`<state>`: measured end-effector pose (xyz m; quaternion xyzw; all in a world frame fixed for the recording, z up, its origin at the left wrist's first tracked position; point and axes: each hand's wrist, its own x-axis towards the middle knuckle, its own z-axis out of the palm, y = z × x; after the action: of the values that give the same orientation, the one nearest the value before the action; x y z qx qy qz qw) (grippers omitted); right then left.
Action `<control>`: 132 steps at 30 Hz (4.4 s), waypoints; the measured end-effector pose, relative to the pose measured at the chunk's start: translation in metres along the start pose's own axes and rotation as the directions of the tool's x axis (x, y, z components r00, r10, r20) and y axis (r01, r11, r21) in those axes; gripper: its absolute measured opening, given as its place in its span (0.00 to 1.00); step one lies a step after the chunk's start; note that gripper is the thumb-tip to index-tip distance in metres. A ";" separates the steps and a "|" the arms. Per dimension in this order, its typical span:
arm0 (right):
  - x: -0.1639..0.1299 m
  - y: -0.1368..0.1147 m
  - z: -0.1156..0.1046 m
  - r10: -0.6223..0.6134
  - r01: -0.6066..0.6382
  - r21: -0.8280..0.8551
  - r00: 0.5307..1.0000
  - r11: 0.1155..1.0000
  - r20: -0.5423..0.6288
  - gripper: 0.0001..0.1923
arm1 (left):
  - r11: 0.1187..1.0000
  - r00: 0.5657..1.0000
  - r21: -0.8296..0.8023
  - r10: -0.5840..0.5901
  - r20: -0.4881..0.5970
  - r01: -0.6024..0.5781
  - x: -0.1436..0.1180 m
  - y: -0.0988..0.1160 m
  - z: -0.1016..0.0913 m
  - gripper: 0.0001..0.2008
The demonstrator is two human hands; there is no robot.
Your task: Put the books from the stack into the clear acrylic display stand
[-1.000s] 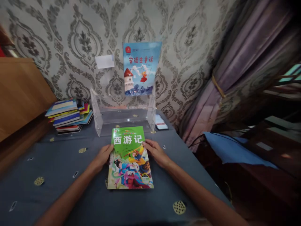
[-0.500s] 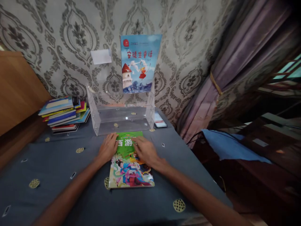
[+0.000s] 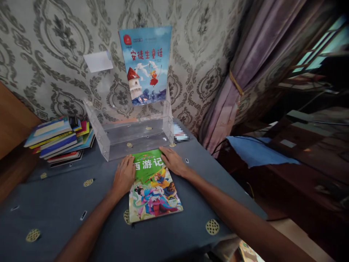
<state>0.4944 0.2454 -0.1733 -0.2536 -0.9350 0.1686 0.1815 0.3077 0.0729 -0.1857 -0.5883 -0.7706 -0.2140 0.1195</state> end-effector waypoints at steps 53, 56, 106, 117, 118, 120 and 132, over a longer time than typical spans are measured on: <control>-0.025 0.002 -0.019 0.122 -0.003 0.685 0.985 0.728 -0.125 0.16 | 0.970 0.935 0.173 0.104 0.338 -0.170 0.004 0.114 -0.043 0.09; -0.026 -0.002 -0.024 0.108 0.034 0.677 0.980 0.735 -0.167 0.16 | 0.971 0.937 0.171 0.101 0.335 -0.166 0.003 0.114 -0.042 0.10; -0.041 -0.018 -0.036 -0.151 0.142 0.233 0.988 0.962 0.022 0.15 | 0.968 0.923 0.116 0.171 0.344 -0.223 0.000 0.093 -0.054 0.15; -0.044 -0.030 -0.029 -0.100 0.071 0.303 0.992 0.950 0.081 0.23 | 0.986 0.955 0.168 -0.060 0.290 0.011 -0.029 0.028 -0.068 0.18; -0.036 -0.028 -0.026 -0.093 0.063 0.305 0.992 0.950 0.086 0.23 | 0.981 0.955 0.192 -0.088 0.282 0.034 -0.028 0.032 -0.067 0.18; -0.018 -0.024 -0.019 -0.072 0.041 0.318 0.994 0.947 0.087 0.23 | 0.970 0.952 0.231 -0.142 0.272 0.079 -0.025 0.041 -0.065 0.17; 0.029 -0.008 0.010 -0.093 0.095 0.345 0.995 0.934 -0.022 0.19 | 0.981 0.989 0.179 -0.095 0.118 0.073 -0.004 0.035 -0.044 0.15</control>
<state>0.4634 0.2527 -0.1711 -0.1732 -0.9014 0.3207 0.2337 0.3394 0.0566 -0.1421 -0.5547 -0.8166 -0.1131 0.1127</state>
